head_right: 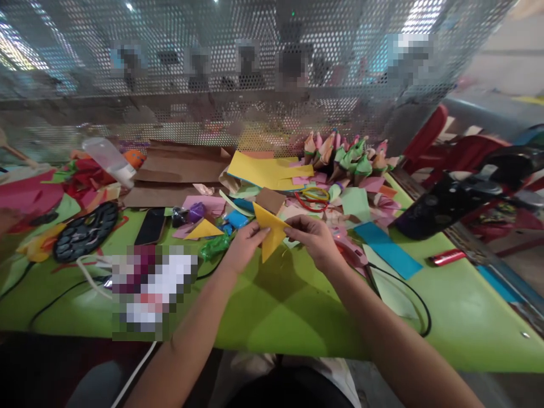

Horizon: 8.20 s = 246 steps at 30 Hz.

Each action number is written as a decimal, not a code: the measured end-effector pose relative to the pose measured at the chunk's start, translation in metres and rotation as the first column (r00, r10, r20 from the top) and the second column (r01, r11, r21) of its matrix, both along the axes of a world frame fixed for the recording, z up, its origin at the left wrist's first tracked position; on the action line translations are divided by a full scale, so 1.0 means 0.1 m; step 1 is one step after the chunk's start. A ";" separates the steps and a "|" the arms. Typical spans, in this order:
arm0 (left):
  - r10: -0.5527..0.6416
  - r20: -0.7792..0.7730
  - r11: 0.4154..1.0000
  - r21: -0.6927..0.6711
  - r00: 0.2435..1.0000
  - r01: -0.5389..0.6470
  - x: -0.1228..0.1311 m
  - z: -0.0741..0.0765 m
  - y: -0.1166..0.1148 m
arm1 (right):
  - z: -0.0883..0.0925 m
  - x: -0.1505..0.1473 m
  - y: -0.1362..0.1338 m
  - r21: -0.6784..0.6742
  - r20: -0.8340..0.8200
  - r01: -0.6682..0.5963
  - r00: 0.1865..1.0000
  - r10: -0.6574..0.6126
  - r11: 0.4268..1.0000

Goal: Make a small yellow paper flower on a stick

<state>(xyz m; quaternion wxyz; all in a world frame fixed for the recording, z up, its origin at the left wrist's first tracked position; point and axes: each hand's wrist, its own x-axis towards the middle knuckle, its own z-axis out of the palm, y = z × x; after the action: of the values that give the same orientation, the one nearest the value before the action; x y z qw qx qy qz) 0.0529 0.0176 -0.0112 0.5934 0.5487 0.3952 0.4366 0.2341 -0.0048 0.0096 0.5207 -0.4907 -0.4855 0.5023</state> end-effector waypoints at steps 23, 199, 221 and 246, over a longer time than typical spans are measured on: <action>-0.152 0.267 0.906 -0.348 0.952 0.242 0.00 0.12 -0.06 | 0.00 -0.02 -0.04 0.103 0.061 0.015 0.998 -0.022 0.995; 0.331 -0.838 0.859 0.458 0.435 0.229 0.06 0.05 -0.13 | -0.18 -0.07 0.08 0.305 0.262 0.034 0.958 -0.119 0.952; 0.110 -0.539 0.931 0.350 0.835 0.104 -0.02 0.06 -0.07 | 0.07 -0.03 0.04 0.087 -0.157 0.146 0.979 -0.131 0.986; -0.094 -0.156 0.980 0.161 0.983 0.119 0.01 0.11 -0.10 | 0.02 -0.07 0.03 0.116 -0.157 0.047 0.987 -0.028 0.992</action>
<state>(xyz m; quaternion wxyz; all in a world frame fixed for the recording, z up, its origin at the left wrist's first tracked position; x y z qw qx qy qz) 0.0544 0.0075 -0.0001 0.5363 0.6482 0.3695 0.3944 0.2273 -0.0020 0.0119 0.5946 -0.4272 -0.4634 0.4993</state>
